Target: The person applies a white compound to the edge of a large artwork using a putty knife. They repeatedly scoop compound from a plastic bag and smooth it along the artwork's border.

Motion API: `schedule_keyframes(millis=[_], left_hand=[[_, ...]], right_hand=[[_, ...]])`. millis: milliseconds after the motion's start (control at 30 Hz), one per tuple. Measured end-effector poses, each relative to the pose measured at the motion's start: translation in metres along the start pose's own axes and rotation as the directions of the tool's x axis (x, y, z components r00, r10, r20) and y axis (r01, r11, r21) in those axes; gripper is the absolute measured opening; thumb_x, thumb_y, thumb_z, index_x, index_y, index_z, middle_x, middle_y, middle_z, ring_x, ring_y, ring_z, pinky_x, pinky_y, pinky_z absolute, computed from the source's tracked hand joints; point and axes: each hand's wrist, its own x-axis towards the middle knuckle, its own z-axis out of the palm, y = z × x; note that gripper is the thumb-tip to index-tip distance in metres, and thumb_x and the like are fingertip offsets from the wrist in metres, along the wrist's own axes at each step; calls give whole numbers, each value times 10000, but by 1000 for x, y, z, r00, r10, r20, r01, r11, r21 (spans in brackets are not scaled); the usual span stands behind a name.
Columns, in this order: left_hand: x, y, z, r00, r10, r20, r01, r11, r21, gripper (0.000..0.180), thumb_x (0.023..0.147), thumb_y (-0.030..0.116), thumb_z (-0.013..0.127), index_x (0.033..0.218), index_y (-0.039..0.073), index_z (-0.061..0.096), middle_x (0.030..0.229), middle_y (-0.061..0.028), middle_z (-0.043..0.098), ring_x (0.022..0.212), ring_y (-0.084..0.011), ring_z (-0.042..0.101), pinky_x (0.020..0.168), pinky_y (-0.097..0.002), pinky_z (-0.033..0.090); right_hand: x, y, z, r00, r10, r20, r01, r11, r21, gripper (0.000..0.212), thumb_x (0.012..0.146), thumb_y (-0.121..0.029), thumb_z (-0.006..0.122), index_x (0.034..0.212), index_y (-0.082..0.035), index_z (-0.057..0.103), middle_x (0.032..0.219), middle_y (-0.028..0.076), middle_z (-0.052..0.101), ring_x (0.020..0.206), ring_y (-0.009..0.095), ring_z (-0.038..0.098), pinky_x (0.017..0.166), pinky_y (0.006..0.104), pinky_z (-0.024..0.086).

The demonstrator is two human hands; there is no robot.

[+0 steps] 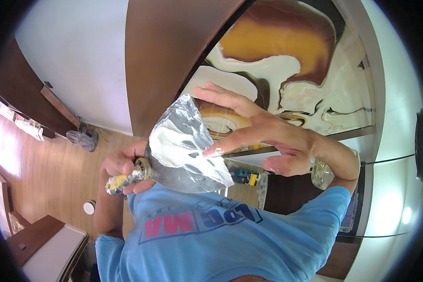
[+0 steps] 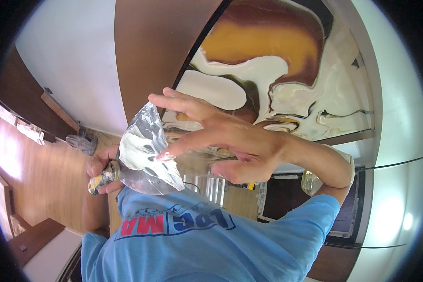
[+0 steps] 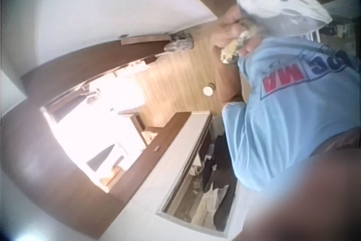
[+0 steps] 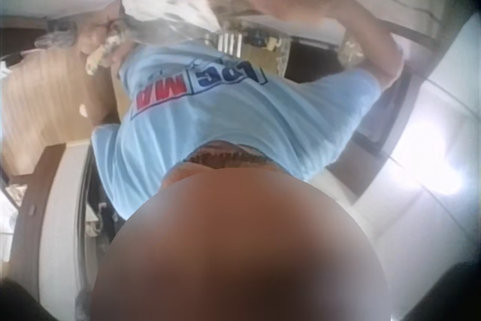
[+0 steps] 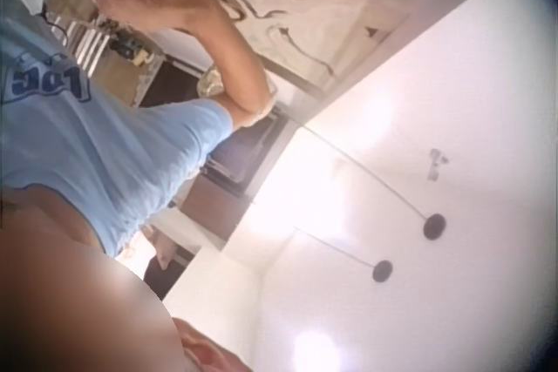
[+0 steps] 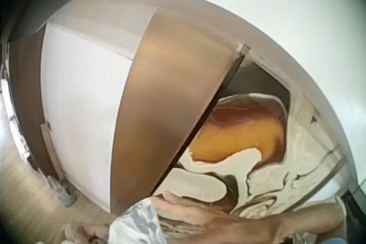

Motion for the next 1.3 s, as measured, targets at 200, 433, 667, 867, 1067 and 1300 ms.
schedule_keyframes(millis=[200,433,667,867,1067,1300], left_hand=[[-3,-6,-12,994,67,81,-64,997,-36,798,948,326,775,1447,-175,407,723,-235,641,427,-159,584,371,-258,434],[13,-16,-12,955,114,275,-81,988,-129,794,940,270,792,1456,-182,392,748,-256,641,464,-192,613,374,-263,452],[3,-5,-5,976,130,176,-99,979,-177,927,906,234,834,1494,-214,274,737,-268,643,471,-218,619,370,-297,477],[11,-2,-8,971,36,236,-18,997,-78,766,957,276,775,1446,-176,397,751,-248,637,453,-174,599,376,-267,448],[2,-2,-19,980,47,191,-30,995,-91,762,984,359,736,1424,-176,417,733,-217,640,456,-160,600,380,-271,445],[-41,3,-14,937,328,-123,-298,931,212,879,979,568,681,1381,-166,412,530,-94,588,337,-112,497,319,-207,394]], right_hand=[[0,-9,-14,994,-111,-7,110,991,-70,725,915,-603,480,1343,-73,728,1723,324,102,1618,462,48,1243,645,6],[6,-12,6,993,-49,-111,26,979,-204,778,938,-467,503,1554,8,488,1699,390,-27,1612,491,-20,1257,602,53],[2,-10,-11,977,-193,-91,142,909,-393,696,920,-354,529,1572,-111,506,1731,309,39,1624,448,30,1266,591,117],[4,-7,-9,992,24,-125,-16,998,67,589,994,-417,514,1514,-146,569,1746,256,82,1627,399,97,1262,581,137],[12,-1,-6,996,39,-78,-26,987,161,564,1040,-516,492,1420,-128,645,1744,232,135,1613,404,146,1262,562,157],[8,-27,-65,959,93,-268,-174,939,-297,642,986,-355,548,1547,-53,467,1555,183,487,1419,328,497,1184,484,365]])
